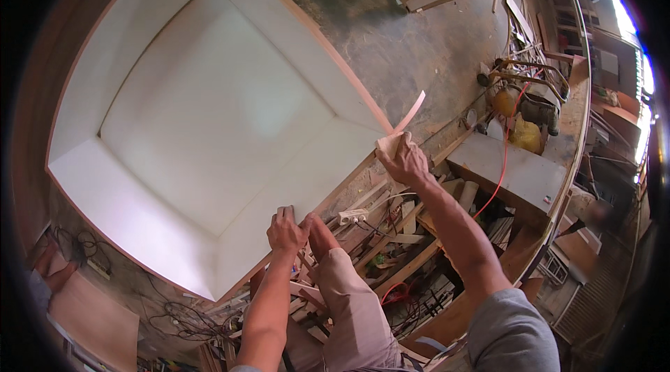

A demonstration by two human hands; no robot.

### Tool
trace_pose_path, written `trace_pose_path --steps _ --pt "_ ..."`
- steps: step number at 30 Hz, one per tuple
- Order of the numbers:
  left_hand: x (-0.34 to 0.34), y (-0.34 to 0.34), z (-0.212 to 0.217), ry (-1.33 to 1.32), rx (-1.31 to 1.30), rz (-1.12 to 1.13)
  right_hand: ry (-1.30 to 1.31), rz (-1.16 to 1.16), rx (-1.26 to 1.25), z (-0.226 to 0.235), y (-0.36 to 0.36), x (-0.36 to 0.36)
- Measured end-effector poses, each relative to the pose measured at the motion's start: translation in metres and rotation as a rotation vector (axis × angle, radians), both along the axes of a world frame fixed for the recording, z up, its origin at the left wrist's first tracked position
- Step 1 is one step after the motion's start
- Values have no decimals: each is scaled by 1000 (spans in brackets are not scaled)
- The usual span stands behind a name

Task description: The person sands the edges of a white wooden cabinet with a sanding block, then uses a metal file to smooth the edges and corners. Another person is visible in the background working on a similar cabinet.

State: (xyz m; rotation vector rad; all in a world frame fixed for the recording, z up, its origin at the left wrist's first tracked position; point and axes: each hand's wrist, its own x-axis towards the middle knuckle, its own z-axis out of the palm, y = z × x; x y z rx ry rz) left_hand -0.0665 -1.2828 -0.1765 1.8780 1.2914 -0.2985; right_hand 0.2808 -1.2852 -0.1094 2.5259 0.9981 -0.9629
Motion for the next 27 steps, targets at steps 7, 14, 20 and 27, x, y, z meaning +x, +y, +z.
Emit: trace_pose_path --steps 7,14,20,27 --pt "-2 -5 -10 -34 50 0 -14 -255 85 -4 -2 -14" --pt "0 -4 -1 1 3 -10 -70 -401 147 -14 -12 -33" --pt "0 -4 -2 1 14 -19 -149 -591 227 -27 -15 -35" --pt "2 -4 -5 -13 26 -16 -205 -663 230 -35 -22 -39"
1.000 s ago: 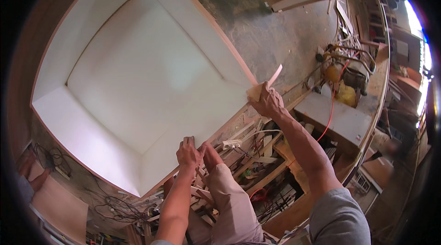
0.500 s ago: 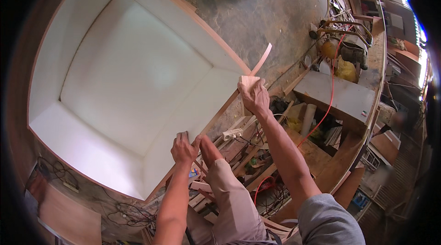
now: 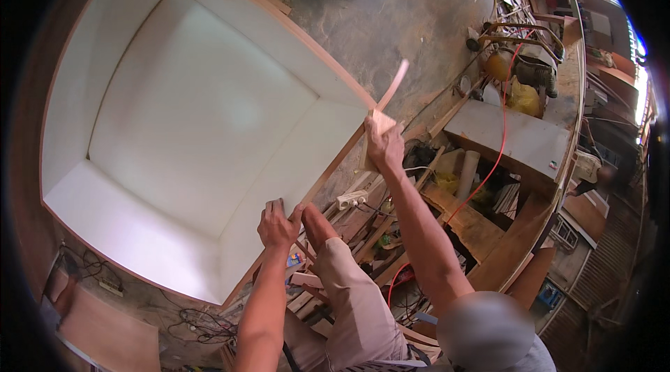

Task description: The person sands the edges of a white wooden cabinet with a sanding block, then uses a metal file to smooth the edges and corners. Another person is visible in the background working on a similar cabinet.

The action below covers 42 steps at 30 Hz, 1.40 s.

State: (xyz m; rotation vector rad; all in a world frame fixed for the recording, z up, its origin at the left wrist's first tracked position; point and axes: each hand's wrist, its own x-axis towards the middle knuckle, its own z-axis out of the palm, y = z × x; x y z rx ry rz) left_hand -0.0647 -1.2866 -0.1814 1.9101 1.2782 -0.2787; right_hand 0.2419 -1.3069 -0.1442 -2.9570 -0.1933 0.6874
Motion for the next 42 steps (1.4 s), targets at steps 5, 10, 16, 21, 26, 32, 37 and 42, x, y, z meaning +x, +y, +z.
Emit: trace_pose_path --steps 5,10,16,21,26,32,37,42 --pt "-3 -1 -6 -18 20 2 125 -108 22 13 23 17" --pt "1 2 2 5 -7 11 2 -86 22 2 8 -4" --pt "0 0 6 -8 -18 4 -40 10 31 -1 -2 0" --pt "-2 0 0 -27 20 20 8 3 3 4 10 4" --pt "-5 -5 -6 -7 -9 3 87 195 70 10 -5 -32" --pt "-13 -7 -2 -171 -5 127 299 173 -132 32 -14 -135" --pt "-21 -10 28 -363 -16 202 79 51 -32 9 -4 -80" --pt "-45 -15 37 -327 -60 204 132 184 59 6 -32 -168"
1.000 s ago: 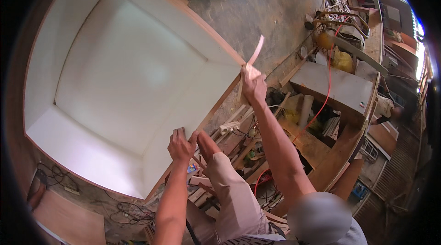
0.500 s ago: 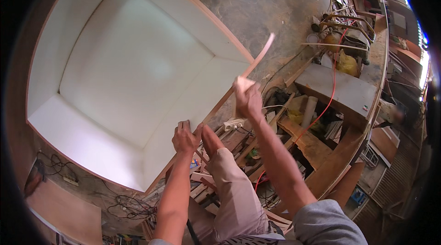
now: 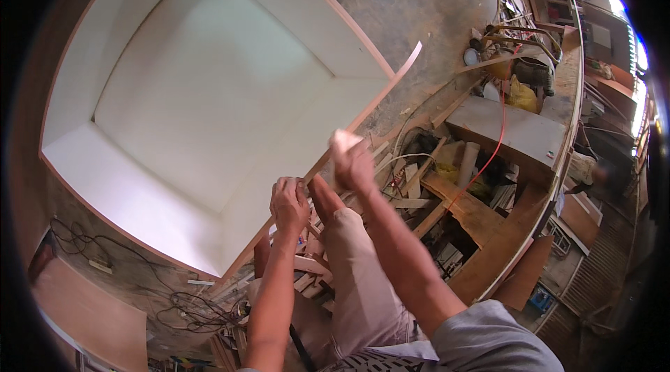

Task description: The person sands the edges of a white wooden cabinet with a sanding block, then uses a metal file to smooth the edges and corners. Another person is visible in the background working on a similar cabinet.

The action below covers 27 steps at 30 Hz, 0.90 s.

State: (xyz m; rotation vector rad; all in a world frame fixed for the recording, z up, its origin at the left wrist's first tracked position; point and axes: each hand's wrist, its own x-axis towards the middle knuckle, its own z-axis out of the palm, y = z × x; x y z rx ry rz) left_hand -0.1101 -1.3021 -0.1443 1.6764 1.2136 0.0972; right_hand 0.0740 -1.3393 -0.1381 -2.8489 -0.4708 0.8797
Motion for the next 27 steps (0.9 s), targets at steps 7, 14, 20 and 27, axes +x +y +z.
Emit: trace_pose_path --steps 7,14,20,27 --pt "-65 3 7 74 15 56 165 443 -199 12 -50 -48" --pt "-135 -28 17 154 54 2 -19 1224 -321 44 4 56" --pt "-140 -26 25 176 56 47 -10 1284 -346 42 14 46" --pt "-162 -33 30 163 57 113 -4 1474 -279 41 38 43"
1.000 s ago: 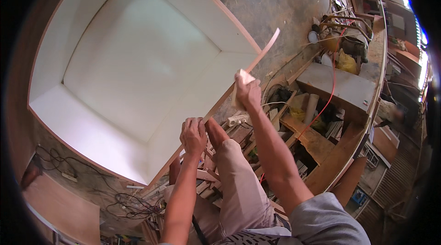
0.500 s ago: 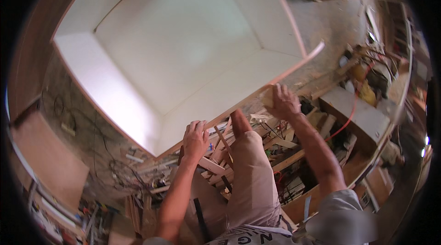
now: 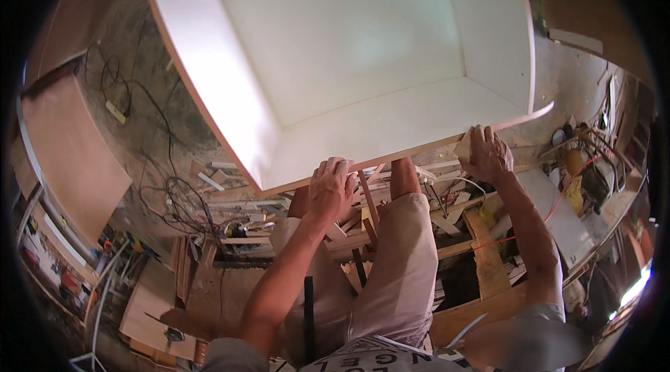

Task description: The person sands the edges of a white wooden cabinet with a sanding block, then uses a metal file to smooth the edges and corners. Another person is visible in the background working on a similar cabinet.

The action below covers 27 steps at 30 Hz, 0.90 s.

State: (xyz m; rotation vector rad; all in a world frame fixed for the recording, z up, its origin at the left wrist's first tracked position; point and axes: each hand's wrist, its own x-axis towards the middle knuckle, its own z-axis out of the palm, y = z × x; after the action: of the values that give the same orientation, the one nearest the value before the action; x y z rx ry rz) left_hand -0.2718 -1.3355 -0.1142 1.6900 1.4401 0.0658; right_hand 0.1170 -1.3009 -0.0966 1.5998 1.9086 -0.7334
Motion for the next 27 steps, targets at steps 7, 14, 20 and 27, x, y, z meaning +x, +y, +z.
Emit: trace_pose_path --steps 7,14,20,27 --pt "-47 -65 0 -28 -118 613 -63 15 -248 0 7 -93" --pt "-25 -146 -12 -530 -592 1117 34 176 -232 -2 7 -194" --pt "-28 -108 -7 -657 -983 1579 317 238 -180 -23 -10 -335" --pt "-97 -99 -9 -720 -819 2107 368 338 -147 -36 -29 -443"
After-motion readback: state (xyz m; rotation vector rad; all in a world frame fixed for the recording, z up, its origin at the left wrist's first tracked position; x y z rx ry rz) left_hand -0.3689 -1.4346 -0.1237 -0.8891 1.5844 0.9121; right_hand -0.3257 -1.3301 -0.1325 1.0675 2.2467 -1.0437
